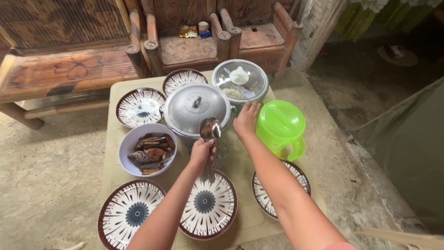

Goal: Setting a table with plates and bowls and serving rice from a rice cooker

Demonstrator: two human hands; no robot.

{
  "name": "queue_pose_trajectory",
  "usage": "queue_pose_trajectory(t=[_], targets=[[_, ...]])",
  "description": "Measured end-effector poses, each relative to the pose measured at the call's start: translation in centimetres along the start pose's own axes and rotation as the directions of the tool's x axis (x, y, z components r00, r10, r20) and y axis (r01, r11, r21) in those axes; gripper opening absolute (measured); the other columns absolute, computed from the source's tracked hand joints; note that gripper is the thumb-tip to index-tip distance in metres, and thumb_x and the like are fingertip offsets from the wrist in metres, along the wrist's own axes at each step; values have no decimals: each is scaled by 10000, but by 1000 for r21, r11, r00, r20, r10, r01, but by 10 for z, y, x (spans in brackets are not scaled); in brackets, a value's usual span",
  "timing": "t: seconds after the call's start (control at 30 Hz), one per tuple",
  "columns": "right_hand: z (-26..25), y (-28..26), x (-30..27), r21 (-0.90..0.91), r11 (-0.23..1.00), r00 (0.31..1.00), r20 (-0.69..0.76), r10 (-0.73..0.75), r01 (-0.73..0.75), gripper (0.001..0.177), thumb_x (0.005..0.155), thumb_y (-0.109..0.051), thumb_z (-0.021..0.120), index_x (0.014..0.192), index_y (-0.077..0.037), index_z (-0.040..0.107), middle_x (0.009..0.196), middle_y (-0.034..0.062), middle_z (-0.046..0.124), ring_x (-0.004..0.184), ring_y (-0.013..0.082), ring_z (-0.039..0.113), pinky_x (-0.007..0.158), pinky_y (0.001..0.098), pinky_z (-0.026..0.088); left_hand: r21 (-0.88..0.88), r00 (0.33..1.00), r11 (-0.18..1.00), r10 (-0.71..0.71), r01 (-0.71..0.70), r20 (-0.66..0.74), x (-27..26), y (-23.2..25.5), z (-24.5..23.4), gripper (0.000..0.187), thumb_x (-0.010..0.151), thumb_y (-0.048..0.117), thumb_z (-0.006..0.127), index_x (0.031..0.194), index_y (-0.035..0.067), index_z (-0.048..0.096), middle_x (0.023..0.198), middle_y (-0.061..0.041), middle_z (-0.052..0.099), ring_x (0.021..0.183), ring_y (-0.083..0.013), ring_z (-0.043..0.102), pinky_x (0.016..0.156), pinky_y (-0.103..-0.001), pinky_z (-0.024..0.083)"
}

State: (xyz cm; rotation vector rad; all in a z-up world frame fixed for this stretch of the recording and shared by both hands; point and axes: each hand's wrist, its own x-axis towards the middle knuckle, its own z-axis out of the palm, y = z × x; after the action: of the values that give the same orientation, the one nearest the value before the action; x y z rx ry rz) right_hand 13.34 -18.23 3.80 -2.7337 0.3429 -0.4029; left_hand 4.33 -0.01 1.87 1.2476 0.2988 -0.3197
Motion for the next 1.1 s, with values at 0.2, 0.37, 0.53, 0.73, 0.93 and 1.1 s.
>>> queue_pose_trajectory(t=[0.2,0.37,0.53,0.73,0.93,1.1], targets=[[4,2,15,28,989,975,172,137,-144,1080,783,-158,853,1617,-25,181,1556,427,237,1512,563,152,1219,604,291,-12,1000,1000,15,-15,2,0,6,0,120,986,153,575,944,44,602,554,-97,539,308,-197,470,253,-396,435],[15,8,25,5,988,971,183,153,-156,1059,791,-200,855,1620,-106,204,1482,366,333,1412,523,350,1104,599,456,0,1000,1000,10,-10,-20,-2,11,-6,124,983,171,587,939,57,608,558,-102,553,317,-201,477,260,-400,446],[-9,-1,-1,67,988,980,152,124,-136,1114,770,-181,886,1634,-169,183,1415,343,365,1316,553,467,1031,623,516,-30,999,999,25,-26,-29,6,0,-16,127,978,160,591,948,39,612,546,-116,549,302,-222,474,251,-417,435],[-55,-14,-50,84,996,975,222,11,-30,1158,758,-181,889,1646,-227,146,1390,311,396,1289,548,518,1008,630,527,-42,999,998,52,-53,-14,1,0,-19,127,978,142,590,956,19,611,543,-124,546,293,-228,478,244,-423,430],[-86,-12,-90,91,996,955,296,-8,-20,1157,765,-169,869,1648,-274,129,1393,306,411,1277,522,542,975,599,543,-43,997,997,71,-71,6,-10,2,-17,121,983,139,570,951,26,597,548,-118,528,306,-214,458,261,-402,424],[-96,-2,-111,220,975,936,346,-58,-21,1149,751,-173,861,1633,-328,141,1363,307,437,1255,526,560,970,585,541,-15,995,995,94,-94,19,-11,-4,-14,123,990,142,556,948,32,590,548,-111,540,315,-217,487,277,-394,437]])
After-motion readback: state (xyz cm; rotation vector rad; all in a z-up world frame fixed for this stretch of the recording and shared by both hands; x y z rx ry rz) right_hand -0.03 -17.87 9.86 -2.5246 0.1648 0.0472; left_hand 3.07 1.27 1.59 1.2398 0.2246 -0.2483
